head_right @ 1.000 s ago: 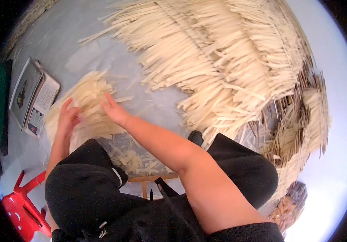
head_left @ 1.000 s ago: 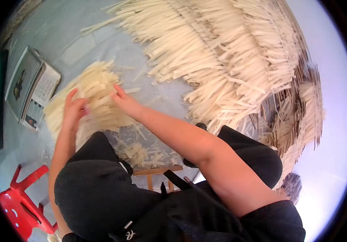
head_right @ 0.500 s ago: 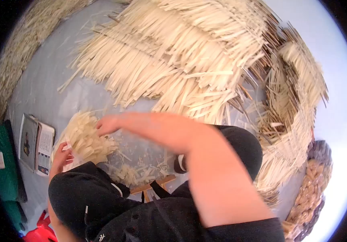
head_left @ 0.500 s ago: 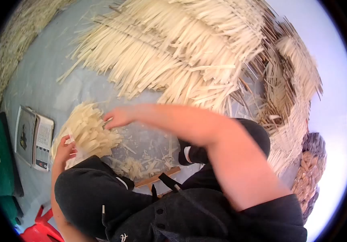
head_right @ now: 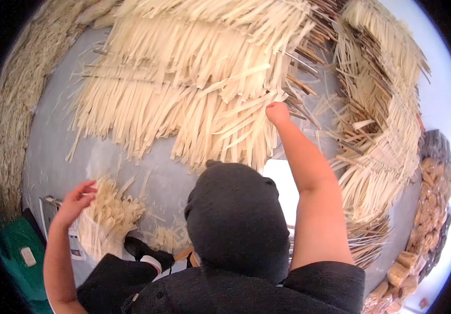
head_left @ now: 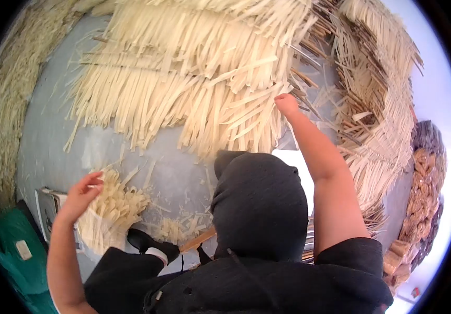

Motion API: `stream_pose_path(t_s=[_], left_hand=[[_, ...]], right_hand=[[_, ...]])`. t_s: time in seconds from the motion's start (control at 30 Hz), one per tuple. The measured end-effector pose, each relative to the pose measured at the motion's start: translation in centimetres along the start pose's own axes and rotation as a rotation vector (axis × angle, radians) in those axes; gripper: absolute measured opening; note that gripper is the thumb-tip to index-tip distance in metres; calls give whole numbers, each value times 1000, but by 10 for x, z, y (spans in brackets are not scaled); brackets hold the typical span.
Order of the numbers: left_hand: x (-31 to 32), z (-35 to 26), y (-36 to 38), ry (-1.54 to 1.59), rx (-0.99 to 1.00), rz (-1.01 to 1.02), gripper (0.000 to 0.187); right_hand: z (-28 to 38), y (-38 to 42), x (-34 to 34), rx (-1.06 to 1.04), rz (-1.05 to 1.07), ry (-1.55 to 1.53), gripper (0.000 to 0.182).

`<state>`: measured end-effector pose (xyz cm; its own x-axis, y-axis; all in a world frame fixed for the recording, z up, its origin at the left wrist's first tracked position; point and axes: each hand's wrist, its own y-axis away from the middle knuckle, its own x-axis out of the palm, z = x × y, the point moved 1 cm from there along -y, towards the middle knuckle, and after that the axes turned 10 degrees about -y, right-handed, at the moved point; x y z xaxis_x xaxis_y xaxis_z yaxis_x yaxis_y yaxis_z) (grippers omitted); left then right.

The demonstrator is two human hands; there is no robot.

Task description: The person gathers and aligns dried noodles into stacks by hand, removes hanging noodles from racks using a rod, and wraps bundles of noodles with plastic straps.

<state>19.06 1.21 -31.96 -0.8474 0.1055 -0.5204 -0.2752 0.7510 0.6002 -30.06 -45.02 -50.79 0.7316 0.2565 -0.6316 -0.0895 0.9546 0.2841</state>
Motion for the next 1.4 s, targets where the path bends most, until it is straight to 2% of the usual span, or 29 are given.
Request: stream_pose_path(t_s=[0.07, 0.1, 0.13, 0.2, 0.23, 0.3, 0.33, 0.4, 0.53, 0.6, 0.63, 0.7, 0.83, 0.9, 0.93, 0.97, 1.0, 1.03, 1.1, 1.17, 1.23, 1.27, 1.3, 1.33, 1.4], left_hand=[[32, -12, -16, 44, -14, 52, 41], [47, -15, -25, 105, -28, 87, 41], [62, -16, -33, 98, -36, 96, 41], [91, -12, -46, 215, -52, 99, 41], [105, -11, -51, 217, -65, 105, 41], [128, -8, -56, 233, -78, 134, 41], [137, -5, -59, 231, -86, 137, 41], [150, 1, -62, 198, -114, 153, 40], [160, -2, -63, 253, -119, 126, 40], [164, -1, -67, 253, -128, 121, 40], [166, 0, -69, 248, -131, 124, 40], [167, -2, -73, 206, -123, 125, 42], [164, -5, -87, 103, -67, 126, 42], [165, 4, -105, 102, -40, 96, 42], [162, 5, -113, 101, 2, 86, 42], [156, 5, -121, 99, -2, 72, 42], [149, 2, -130, 132, 29, 39, 43], [139, -2, -137, 166, 60, 8, 43], [110, -11, -154, 85, 66, -183, 47], [83, -21, -165, 114, 79, -453, 52], [48, -26, -175, -146, 118, -734, 55], [31, -31, -182, -324, 242, -979, 58], [17, -36, -184, -502, 372, -1219, 60], [5, -45, -175, -490, 379, -1207, 60], [-18, -63, -155, -839, 547, -1155, 61]], right_hand=[[-27, 1, -5, -114, -211, 211, 25], [-36, -3, -5, -28, -224, 230, 33], [-42, -7, -4, -15, -220, 229, 33], [-47, -15, -3, -108, -423, 273, 42], [-45, -16, -1, -102, -411, 278, 42], [-40, -15, 2, -50, -258, 596, 45], [-34, -13, 0, -46, -250, 596, 45], [-21, -6, -3, -50, -124, 764, 38], [-27, -2, -12, -102, 42, 770, 37], [-64, -16, -7, -154, 181, 236, 33], [-57, -9, -5, -167, 198, 228, 33], [-34, 9, -2, 74, 519, 28, 35], [39, 53, 23, 127, 574, -34, 36], [58, 60, 41, -210, 379, 193, 40], [65, 71, 51, -220, 387, 186, 40], [71, 84, 57, -321, 212, 320, 42], [76, 95, 62, -419, 32, 449, 43], [74, 102, 64, -408, 5, 425, 46], [69, 115, 57, -394, -2, 384, 45], [59, 125, 50, -370, -5, 350, 44], [51, 133, 42, -492, -20, -33, 35], [50, 137, 41, -487, -23, -24, 35], [49, 141, 39, -504, -1, -153, 33], [48, 145, 36, -520, 20, -282, 32], [59, 154, 20, -430, 67, -193, 33]])
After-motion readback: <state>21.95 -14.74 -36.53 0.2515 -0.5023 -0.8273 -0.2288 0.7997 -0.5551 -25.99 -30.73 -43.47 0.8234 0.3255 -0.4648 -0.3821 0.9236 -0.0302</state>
